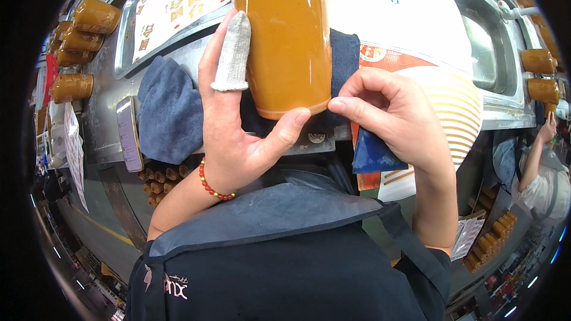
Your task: The person applies adhesive labels to amber-colored bottles on a stainless steel counter. They smooth each label with a blue squeegee, peel off backing strips, and place finished bottles into a tray. The process is repeated for multiple bottles.
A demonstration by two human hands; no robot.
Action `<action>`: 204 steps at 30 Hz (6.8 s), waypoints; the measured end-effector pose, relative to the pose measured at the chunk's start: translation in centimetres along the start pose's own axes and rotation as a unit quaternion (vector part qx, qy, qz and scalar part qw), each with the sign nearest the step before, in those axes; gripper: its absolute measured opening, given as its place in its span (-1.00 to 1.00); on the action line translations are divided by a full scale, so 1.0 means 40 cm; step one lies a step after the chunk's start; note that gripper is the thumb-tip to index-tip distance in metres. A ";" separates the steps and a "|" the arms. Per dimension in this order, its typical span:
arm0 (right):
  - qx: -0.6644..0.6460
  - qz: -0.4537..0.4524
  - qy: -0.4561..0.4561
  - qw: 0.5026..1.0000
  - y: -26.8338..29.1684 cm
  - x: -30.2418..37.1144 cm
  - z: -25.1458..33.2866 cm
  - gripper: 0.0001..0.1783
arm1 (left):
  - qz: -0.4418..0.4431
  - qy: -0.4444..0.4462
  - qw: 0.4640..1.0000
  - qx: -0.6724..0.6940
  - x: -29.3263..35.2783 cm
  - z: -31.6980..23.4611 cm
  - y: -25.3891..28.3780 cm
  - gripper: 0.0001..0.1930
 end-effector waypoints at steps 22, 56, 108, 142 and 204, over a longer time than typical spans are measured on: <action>-0.098 0.016 -0.036 0.994 -0.004 -0.019 -0.023 -0.82 | -0.010 -0.200 0.963 -0.178 0.002 -0.013 -0.021 -0.54; -0.010 -0.019 -0.035 0.999 0.012 -0.003 -0.021 -0.86 | -0.024 -0.044 0.994 -0.100 -0.003 0.016 -0.023 0.15; -0.091 0.021 -0.033 0.995 -0.009 -0.012 -0.017 -0.56 | -0.010 -0.187 0.968 -0.168 0.079 0.011 0.028 -0.65; -0.073 -0.176 0.070 0.979 -0.122 0.062 0.047 -0.64 | 0.026 -0.041 0.991 -0.125 -0.036 -0.023 -0.012 -0.02; -0.109 -0.252 0.061 0.960 -0.146 0.093 0.018 -0.72 | 0.015 -0.058 0.990 -0.126 -0.033 -0.019 -0.017 0.11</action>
Point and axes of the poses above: each hand's wrist, its own x-axis away from the middle knuckle, its own y-axis out of the back of the hand, z = x × y, the point moved 1 cm from there along -x, towards the middle knuckle, and after that the axes turned 4 degrees about y, right-handed, at the moved point
